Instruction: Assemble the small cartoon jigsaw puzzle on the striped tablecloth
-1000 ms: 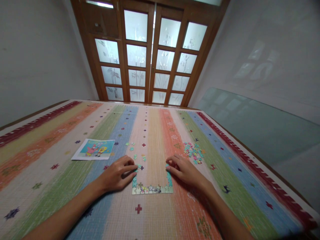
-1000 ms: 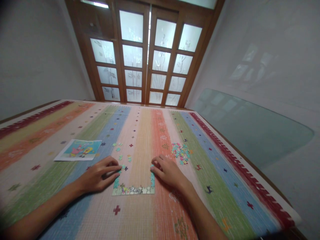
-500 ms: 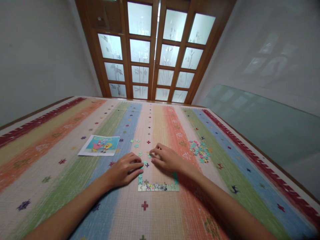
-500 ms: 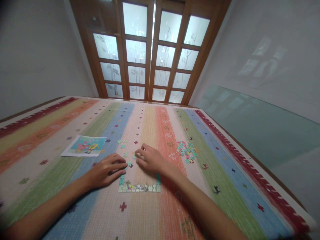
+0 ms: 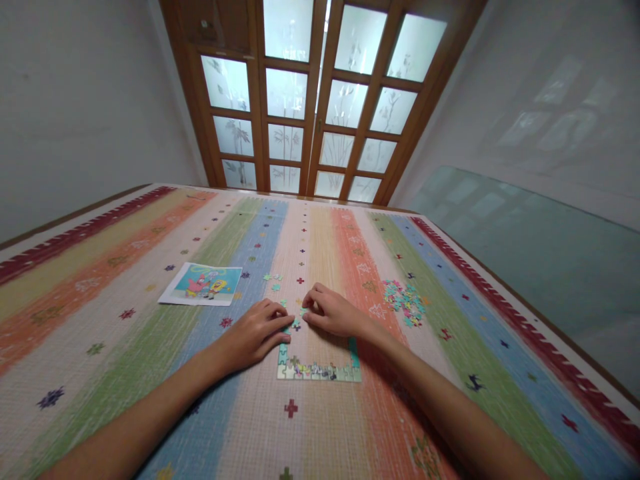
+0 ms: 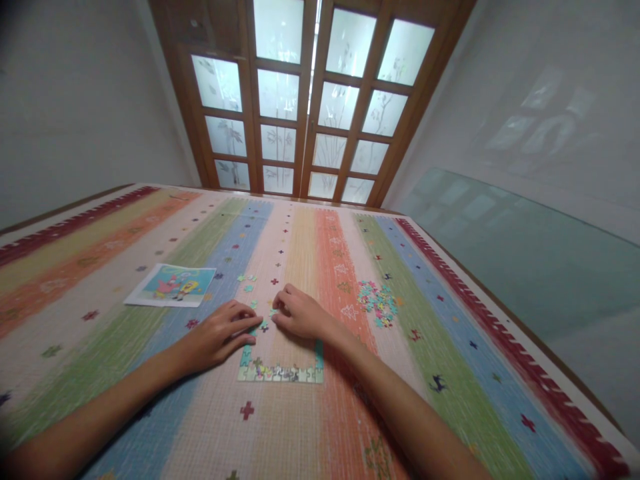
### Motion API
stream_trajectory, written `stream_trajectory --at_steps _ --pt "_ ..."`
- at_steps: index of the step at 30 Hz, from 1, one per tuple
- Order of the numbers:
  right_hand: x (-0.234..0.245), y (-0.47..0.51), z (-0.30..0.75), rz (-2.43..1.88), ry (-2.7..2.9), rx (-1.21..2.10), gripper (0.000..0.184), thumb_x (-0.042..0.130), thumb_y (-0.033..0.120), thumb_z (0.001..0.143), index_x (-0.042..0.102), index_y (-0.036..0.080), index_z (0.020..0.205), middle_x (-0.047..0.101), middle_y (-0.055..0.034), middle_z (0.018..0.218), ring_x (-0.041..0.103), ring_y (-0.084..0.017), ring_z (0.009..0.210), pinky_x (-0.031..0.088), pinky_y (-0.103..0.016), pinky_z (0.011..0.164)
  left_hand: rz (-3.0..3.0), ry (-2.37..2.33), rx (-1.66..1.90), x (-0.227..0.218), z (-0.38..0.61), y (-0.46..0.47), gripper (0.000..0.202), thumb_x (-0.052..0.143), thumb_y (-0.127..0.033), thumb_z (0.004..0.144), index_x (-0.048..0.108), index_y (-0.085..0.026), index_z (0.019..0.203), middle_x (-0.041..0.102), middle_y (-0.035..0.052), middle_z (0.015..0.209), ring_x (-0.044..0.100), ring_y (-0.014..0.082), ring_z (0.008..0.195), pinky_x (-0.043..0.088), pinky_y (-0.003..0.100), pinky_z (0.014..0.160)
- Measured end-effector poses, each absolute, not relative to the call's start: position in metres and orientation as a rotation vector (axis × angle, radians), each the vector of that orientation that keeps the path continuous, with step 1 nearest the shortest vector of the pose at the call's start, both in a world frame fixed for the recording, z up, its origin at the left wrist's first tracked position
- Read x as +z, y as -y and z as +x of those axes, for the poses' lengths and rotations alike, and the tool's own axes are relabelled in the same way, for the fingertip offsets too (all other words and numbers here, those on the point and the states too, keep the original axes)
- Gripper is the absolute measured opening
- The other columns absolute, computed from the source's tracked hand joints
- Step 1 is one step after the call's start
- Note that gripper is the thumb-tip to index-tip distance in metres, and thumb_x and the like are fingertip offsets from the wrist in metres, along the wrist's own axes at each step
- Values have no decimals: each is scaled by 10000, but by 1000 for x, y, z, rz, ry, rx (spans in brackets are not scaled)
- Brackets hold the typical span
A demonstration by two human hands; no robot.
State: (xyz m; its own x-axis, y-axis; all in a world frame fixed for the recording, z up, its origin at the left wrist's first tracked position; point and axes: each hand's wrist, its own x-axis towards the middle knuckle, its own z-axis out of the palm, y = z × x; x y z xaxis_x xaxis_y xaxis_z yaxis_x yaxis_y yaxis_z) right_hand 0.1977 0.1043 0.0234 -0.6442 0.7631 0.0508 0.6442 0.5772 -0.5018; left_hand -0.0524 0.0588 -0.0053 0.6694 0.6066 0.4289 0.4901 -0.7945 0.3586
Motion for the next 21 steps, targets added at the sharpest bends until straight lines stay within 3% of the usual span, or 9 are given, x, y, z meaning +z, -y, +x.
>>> stream_trajectory --at_steps 6,11,17,21 --pt "23 -106 198 -1166 2533 689 107 641 142 880 625 178 979 610 -67 1006 558 -170 792 471 -320 776 2672 -906 769 -5 -53 -59 235 552 -307 1063 671 -244 1256 660 81 1100 592 249 1038 501 415 940" --pt "31 -100 198 -1057 2555 704 162 672 168 896 673 176 1057 609 -80 1064 572 -176 833 490 -336 822 2590 -919 827 -6 -53 -58 222 559 -342 1060 623 -210 1227 684 86 1118 610 255 1056 509 429 945" --pt "29 -93 193 -1004 2605 705 106 736 208 894 713 214 997 601 -66 1041 586 -198 941 496 -346 893 2625 -875 764 4 -59 -58 414 727 -505 925 646 -200 1193 686 106 1156 629 283 1062 509 461 944" --pt "28 -92 190 -1028 2601 730 94 728 158 878 689 199 953 609 -64 1015 576 -187 894 493 -330 846 2648 -822 739 6 -61 -59 428 764 -498 895 668 -194 1181 708 106 1151 635 287 1044 507 471 928"
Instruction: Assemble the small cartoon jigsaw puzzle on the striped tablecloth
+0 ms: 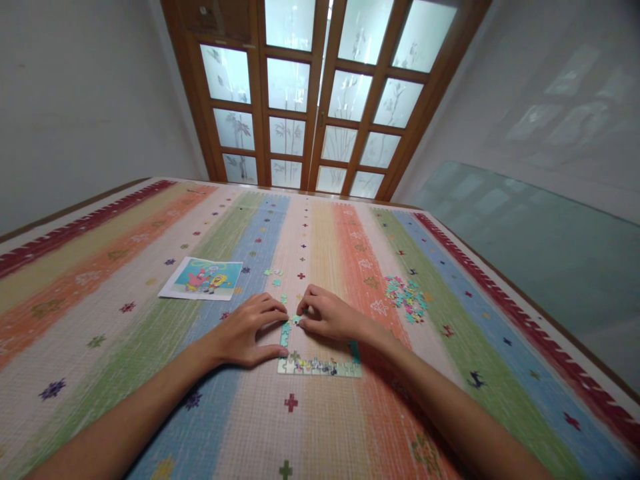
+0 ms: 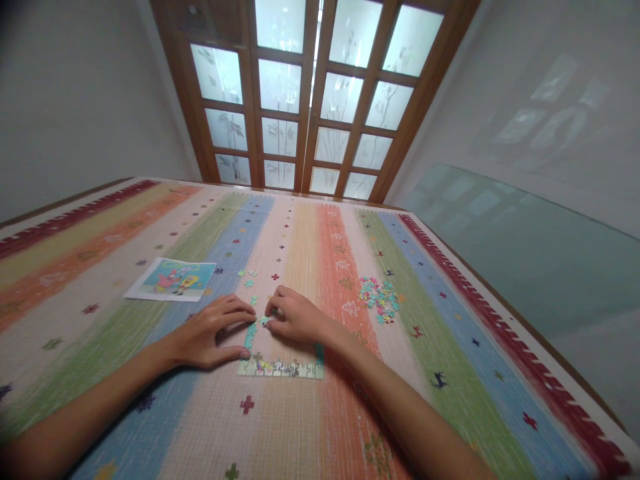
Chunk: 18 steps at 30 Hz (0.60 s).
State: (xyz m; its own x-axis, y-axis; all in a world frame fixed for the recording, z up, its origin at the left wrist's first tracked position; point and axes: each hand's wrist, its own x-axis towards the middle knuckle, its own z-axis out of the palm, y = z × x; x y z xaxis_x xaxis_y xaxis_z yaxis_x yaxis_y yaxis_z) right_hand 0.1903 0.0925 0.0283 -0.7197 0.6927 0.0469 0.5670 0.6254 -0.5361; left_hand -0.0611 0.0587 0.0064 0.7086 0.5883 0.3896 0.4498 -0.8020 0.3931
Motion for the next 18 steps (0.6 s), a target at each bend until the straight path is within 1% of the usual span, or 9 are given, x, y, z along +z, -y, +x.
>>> stream_trajectory --at_steps 5,9,14,18 --pt "31 -92 189 -1053 2587 768 122 724 137 854 655 198 933 610 -60 1009 561 -182 864 478 -323 811 2630 -807 765 6 -61 -59 425 770 -482 890 683 -203 1199 728 101 1146 639 281 1039 510 469 938" --pt "30 -92 188 -1060 2565 786 117 708 144 858 646 199 940 603 -58 1000 558 -178 843 475 -319 794 2626 -809 761 6 -61 -59 447 771 -486 889 665 -212 1225 729 97 1164 640 286 1061 506 479 958" --pt "29 -91 187 -1040 2584 740 106 688 142 862 645 206 936 609 -66 995 573 -201 900 488 -343 847 2627 -803 741 5 -61 -59 463 758 -482 904 620 -204 1248 718 104 1174 636 291 1073 498 477 964" --pt "29 -90 187 -1033 2600 690 131 689 139 866 654 224 959 617 -69 1024 582 -213 955 492 -353 890 2591 -848 743 5 -61 -58 465 755 -502 899 604 -209 1226 703 92 1119 628 282 1039 506 450 931"
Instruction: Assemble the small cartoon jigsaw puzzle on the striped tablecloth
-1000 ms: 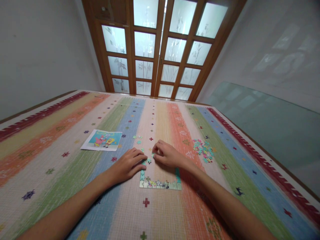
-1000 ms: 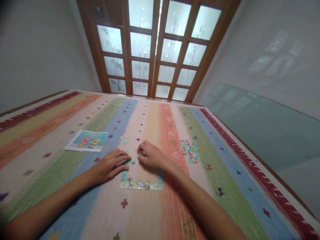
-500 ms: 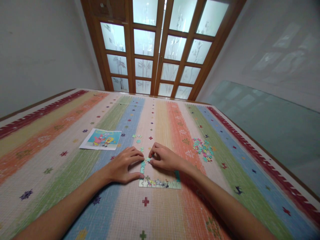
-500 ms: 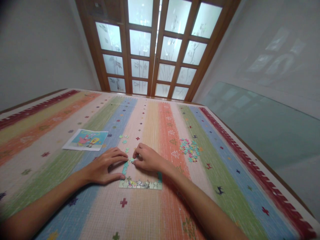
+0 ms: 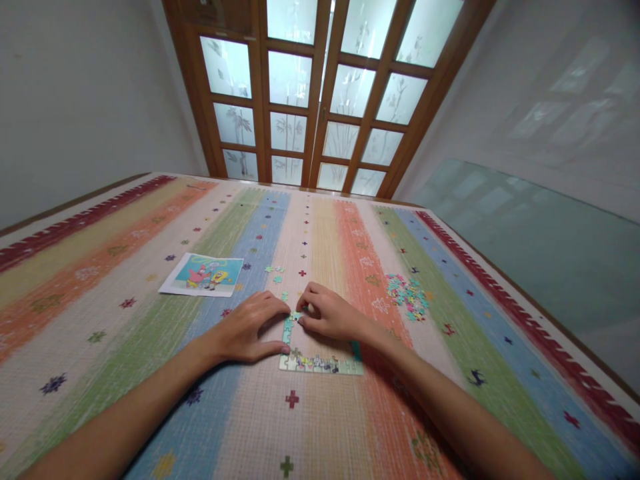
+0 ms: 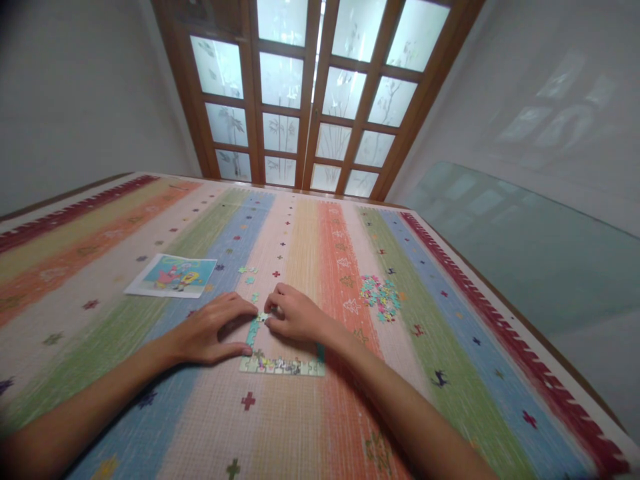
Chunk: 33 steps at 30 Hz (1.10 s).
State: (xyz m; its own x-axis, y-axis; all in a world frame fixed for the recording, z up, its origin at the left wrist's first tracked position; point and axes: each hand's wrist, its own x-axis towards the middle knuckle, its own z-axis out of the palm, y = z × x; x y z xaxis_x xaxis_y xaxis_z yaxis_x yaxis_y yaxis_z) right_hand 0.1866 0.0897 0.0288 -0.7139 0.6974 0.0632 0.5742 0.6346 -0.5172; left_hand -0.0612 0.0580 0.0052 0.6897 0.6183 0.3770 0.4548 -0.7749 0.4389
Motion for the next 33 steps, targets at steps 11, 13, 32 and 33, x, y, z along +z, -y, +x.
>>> stream_trajectory --at_steps 11,13,32,33 --pt "26 -88 187 -920 2700 515 166 640 202 941 765 243 1041 634 -89 1035 580 -227 971 487 -369 884 2566 -869 729 4 -61 -57 434 766 -512 894 586 -211 1149 668 81 1096 612 273 1012 514 436 903" --pt "27 -87 187 -919 2721 478 167 636 205 945 766 252 1039 639 -85 1028 578 -225 965 484 -367 878 2562 -870 729 4 -62 -57 442 770 -511 891 582 -210 1156 665 82 1099 612 274 1012 515 440 903" --pt "27 -90 189 -825 2803 263 150 635 200 940 773 201 1001 668 -94 978 571 -211 905 446 -325 784 2547 -903 755 2 -62 -58 499 783 -545 861 588 -210 1176 660 78 1062 619 276 988 528 438 883" --pt "27 -90 189 -820 2806 260 147 637 206 942 774 203 996 667 -94 976 570 -209 898 443 -324 778 2549 -902 761 2 -62 -58 500 784 -546 860 590 -210 1176 663 79 1063 620 278 991 529 439 885"
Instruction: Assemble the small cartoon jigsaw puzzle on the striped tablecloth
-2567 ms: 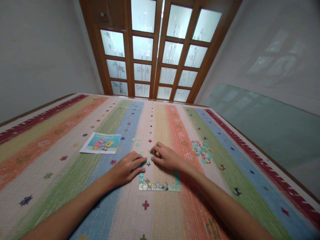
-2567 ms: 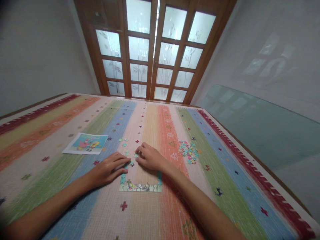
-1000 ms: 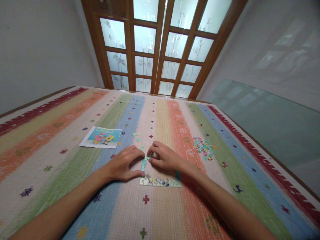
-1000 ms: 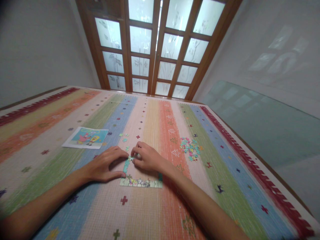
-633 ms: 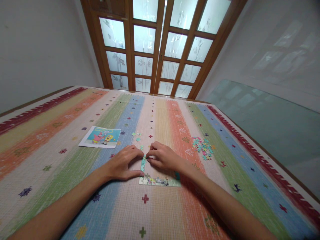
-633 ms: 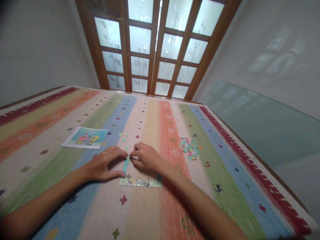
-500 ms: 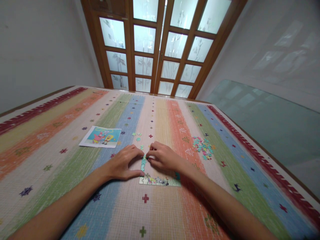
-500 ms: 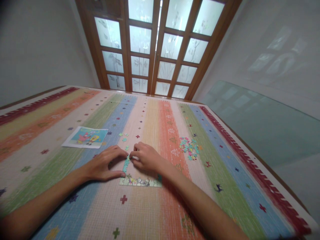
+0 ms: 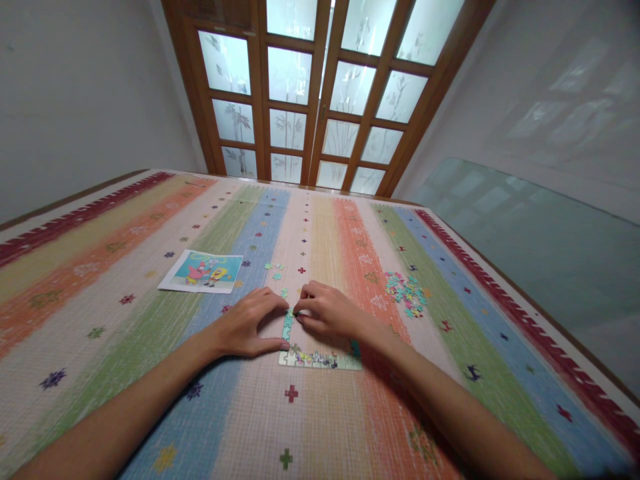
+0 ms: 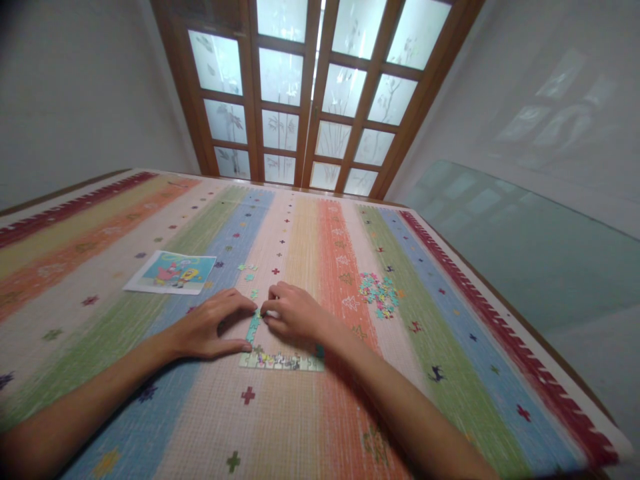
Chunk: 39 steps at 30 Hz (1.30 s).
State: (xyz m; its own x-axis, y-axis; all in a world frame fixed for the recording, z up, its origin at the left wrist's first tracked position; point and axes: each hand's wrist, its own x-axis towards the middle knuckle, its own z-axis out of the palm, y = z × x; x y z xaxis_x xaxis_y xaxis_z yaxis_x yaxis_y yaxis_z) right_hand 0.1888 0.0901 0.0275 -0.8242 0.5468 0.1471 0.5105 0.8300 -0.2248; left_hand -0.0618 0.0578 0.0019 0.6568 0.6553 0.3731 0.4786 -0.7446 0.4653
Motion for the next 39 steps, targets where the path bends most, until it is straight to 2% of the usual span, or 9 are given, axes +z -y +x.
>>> stream_trajectory --at_steps 10,17,21,25,30,33,39 --pt "27 -86 184 -815 2833 200 153 618 192 952 764 185 998 675 -102 953 567 -209 880 436 -330 772 2640 -758 824 4 -60 -60 392 756 -514 909 648 -202 1120 725 93 1152 649 274 1045 510 462 944" --pt "36 -96 198 -920 2730 334 179 633 232 959 733 171 1094 692 -114 1039 606 -223 973 476 -340 843 2646 -750 794 3 -60 -60 375 757 -490 914 657 -200 1129 737 94 1181 652 272 1036 513 458 909" --pt "36 -104 207 -1057 2720 394 196 727 265 900 736 200 1084 681 -112 1078 610 -234 986 485 -351 863 2655 -743 813 5 -59 -60 331 734 -470 933 654 -192 1093 738 96 1153 654 264 1015 513 449 900" --pt "35 -103 206 -1089 2728 494 142 715 236 909 733 198 1044 675 -103 1064 614 -224 966 487 -345 867 2663 -739 830 4 -58 -60 316 728 -450 935 655 -186 1093 737 95 1125 654 263 1006 517 446 896" --pt "36 -100 201 -1148 2674 620 115 702 174 887 695 180 1002 670 -85 1014 599 -194 872 482 -322 813 2659 -756 842 3 -57 -60 326 716 -418 934 672 -189 1161 728 102 1145 650 267 1019 519 458 925" --pt "35 -99 199 -1182 2611 651 126 726 188 863 674 186 978 662 -76 1003 581 -183 831 472 -318 792 2662 -771 841 4 -57 -58 311 685 -376 944 690 -210 1208 727 100 1175 647 268 1039 523 458 937" --pt "29 -100 197 -1238 2476 741 116 751 203 829 659 185 898 653 -64 942 563 -167 769 451 -304 725 2687 -746 846 5 -56 -57 274 653 -343 949 722 -200 1172 746 104 1176 637 278 1046 534 476 935"
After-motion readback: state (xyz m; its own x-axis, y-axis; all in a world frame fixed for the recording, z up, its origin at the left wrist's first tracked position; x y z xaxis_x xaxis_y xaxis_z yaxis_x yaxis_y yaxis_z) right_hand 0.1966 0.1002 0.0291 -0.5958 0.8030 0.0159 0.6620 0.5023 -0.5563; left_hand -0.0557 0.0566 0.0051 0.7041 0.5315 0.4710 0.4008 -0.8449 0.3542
